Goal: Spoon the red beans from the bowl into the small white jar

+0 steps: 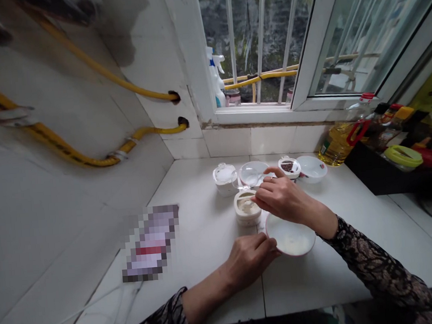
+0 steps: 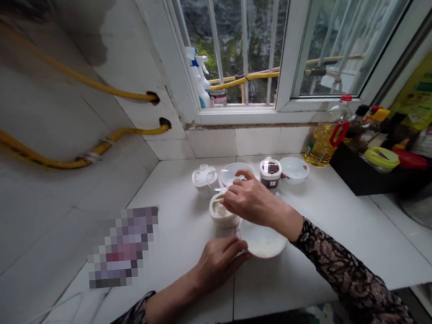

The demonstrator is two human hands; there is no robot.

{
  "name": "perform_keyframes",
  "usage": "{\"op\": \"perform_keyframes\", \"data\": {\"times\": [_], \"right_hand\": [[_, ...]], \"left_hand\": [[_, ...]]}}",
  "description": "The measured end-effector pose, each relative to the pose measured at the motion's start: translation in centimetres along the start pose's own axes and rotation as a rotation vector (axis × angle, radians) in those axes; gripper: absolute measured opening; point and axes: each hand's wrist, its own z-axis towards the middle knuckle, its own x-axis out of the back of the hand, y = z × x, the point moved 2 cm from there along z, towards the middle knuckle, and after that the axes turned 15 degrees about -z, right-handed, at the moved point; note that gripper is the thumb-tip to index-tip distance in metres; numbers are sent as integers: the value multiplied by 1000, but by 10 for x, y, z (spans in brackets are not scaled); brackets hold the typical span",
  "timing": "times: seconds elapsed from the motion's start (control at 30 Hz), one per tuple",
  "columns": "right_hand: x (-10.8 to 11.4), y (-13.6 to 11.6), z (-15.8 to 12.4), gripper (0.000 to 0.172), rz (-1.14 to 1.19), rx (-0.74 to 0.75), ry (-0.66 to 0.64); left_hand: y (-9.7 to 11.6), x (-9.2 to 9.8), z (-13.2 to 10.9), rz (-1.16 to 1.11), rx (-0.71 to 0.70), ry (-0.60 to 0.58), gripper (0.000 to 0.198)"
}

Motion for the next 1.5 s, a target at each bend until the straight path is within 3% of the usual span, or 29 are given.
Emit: {"op": "perform_keyframes", "data": {"times": [0.27, 0.5, 0.67, 0.8, 1.03, 1.3, 1.5], "right_hand": [[-25, -12, -3, 38, -74, 65, 37], [-6, -1, -2, 38, 9, -19, 47], [-14, -9, -3, 37, -15, 37, 62], [-5, -6, -3, 38, -98, 40, 73], [-1, -6, -9, 35, -121, 113, -28], [6, -4, -7, 36, 18, -79, 133], [-15, 1, -40, 30, 173, -378, 132]], "left_hand": [[1, 1, 3, 15, -29, 38, 32], [-1, -1, -1, 24, 0, 3, 29], [-1, -1, 0, 30, -11, 37, 32], [0, 0, 2, 17, -11, 18, 30], [0, -1, 1, 22, -17, 30, 30], [0, 0, 1, 8, -1, -1, 28], [1, 0, 2, 44, -8, -8, 30]]}}
